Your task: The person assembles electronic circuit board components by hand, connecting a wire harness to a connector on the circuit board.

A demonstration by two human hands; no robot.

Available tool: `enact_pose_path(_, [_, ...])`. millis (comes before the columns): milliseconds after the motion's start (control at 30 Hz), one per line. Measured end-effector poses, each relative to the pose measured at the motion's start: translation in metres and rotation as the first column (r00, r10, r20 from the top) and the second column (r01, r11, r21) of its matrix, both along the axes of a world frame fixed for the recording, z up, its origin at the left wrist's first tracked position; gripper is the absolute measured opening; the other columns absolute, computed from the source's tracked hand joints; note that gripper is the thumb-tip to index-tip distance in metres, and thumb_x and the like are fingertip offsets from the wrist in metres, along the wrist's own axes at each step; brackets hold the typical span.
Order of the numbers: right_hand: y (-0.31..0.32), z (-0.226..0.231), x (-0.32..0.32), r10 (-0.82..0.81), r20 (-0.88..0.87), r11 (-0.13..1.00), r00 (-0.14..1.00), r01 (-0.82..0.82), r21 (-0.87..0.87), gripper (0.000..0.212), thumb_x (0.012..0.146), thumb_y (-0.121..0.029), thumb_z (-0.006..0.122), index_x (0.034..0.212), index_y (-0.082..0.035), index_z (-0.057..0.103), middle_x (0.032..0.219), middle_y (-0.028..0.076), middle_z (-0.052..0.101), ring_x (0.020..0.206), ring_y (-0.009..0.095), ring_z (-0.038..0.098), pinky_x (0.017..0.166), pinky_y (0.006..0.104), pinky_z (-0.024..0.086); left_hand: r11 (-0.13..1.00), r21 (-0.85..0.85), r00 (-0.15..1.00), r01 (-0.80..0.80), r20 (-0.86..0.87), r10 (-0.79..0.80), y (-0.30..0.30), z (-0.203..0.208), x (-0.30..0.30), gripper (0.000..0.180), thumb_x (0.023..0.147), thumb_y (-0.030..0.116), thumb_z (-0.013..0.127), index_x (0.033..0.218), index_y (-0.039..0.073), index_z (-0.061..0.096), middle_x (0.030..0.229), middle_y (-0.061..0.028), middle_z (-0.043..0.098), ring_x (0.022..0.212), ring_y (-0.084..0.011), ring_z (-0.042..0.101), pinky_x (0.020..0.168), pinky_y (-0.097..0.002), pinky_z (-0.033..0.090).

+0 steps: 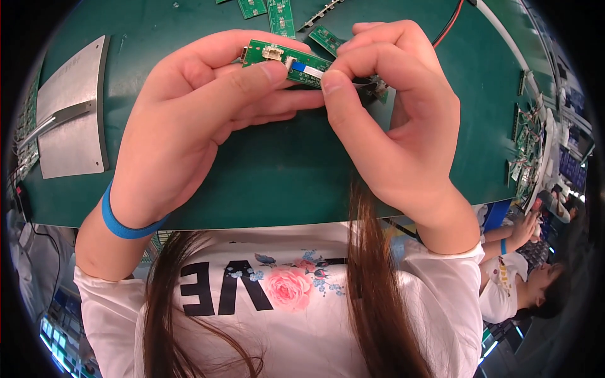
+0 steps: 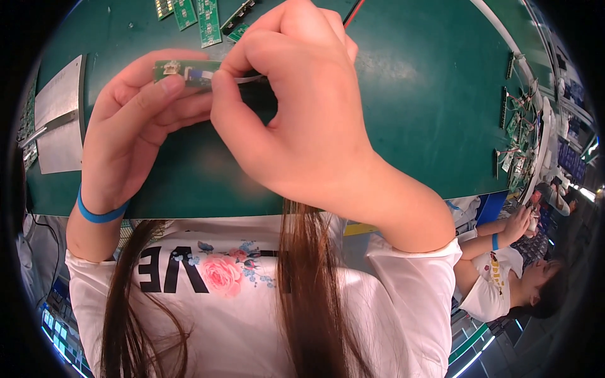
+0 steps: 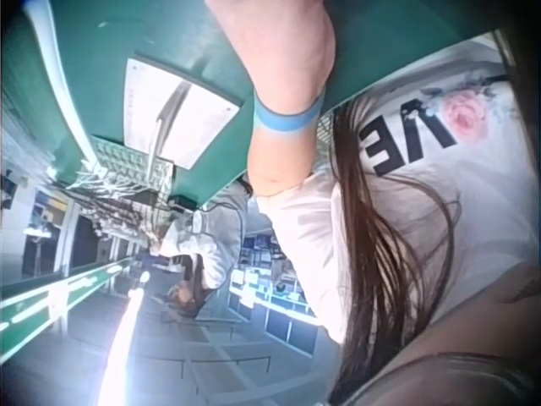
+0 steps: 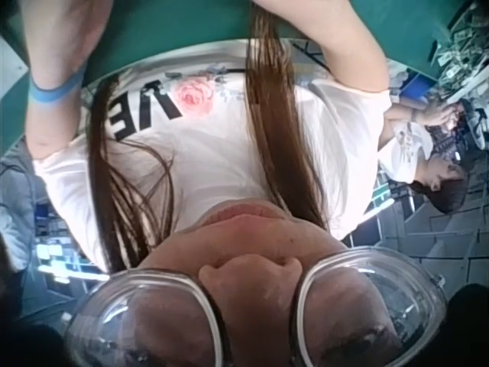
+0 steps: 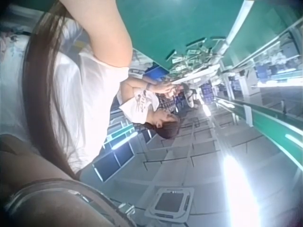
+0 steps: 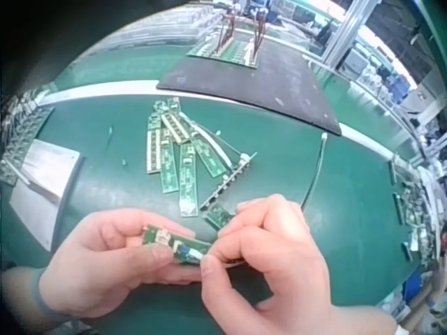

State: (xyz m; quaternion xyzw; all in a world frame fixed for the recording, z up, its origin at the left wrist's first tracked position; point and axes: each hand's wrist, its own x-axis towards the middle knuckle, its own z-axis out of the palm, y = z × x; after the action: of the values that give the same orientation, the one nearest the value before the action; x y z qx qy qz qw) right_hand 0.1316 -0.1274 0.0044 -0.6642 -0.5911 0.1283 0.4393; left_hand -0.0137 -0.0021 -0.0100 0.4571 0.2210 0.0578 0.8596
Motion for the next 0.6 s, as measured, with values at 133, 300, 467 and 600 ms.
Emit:
enact_pose_path(133, [-0.0034,0.0008,-0.0006,0.001,0.010,1.000,1.000,-0.001,0.021,0.006,0.075,0.005,0.064,0.078,0.000,0.061,0.081,0.005,0.059,0.087,0.018,0.053,0.093,0.0404,0.042,1.000,0.007,1.000,-0.017,0.015,0.017,-0.0044,0.0034,-0.0002,0.032,0.096,0.012,0.047,0.123,-0.004,0.051,0.114,-0.0162,0.063,0.104,-0.0246,0.064,0.095,-0.0344,0.048])
enact_pose_path(300, [-0.0014,-0.0003,0.0001,0.004,-0.008,1.000,1.000,-0.004,0.013,0.006,0.076,0.004,0.064,0.078,0.000,0.061,0.081,0.005,0.059,0.087,0.018,0.053,0.093,0.0400,0.043,1.000,0.007,1.000,-0.017,0.006,0.017,-0.0029,0.0024,0.0008,0.032,0.096,0.013,0.047,0.123,-0.004,0.051,0.114,-0.0162,0.063,0.104,-0.0243,0.064,0.095,-0.0338,0.048])
enact_pose_path(467, [-0.0028,-0.0007,-0.0006,-0.005,-0.011,1.000,1.000,0.005,0.012,0.006,0.076,0.004,0.065,0.078,0.000,0.061,0.081,0.006,0.059,0.087,0.018,0.053,0.093,0.0397,0.043,1.000,0.007,1.000,-0.015,0.001,0.015,-0.0044,0.0030,0.0008,0.032,0.096,0.013,0.046,0.123,-0.004,0.051,0.114,-0.0162,0.063,0.104,-0.0243,0.064,0.095,-0.0336,0.048])
enact_pose_path(600, [-0.0031,-0.0024,-0.0003,-0.006,-0.010,1.000,1.000,0.006,0.020,0.005,0.076,0.004,0.064,0.078,0.000,0.062,0.081,0.006,0.059,0.086,0.018,0.054,0.092,0.0394,0.044,1.000,0.013,1.000,-0.002,0.001,0.002,-0.0049,0.0018,0.0013,0.032,0.096,0.013,0.047,0.123,-0.004,0.051,0.114,-0.0160,0.063,0.104,-0.0246,0.064,0.095,-0.0337,0.048])
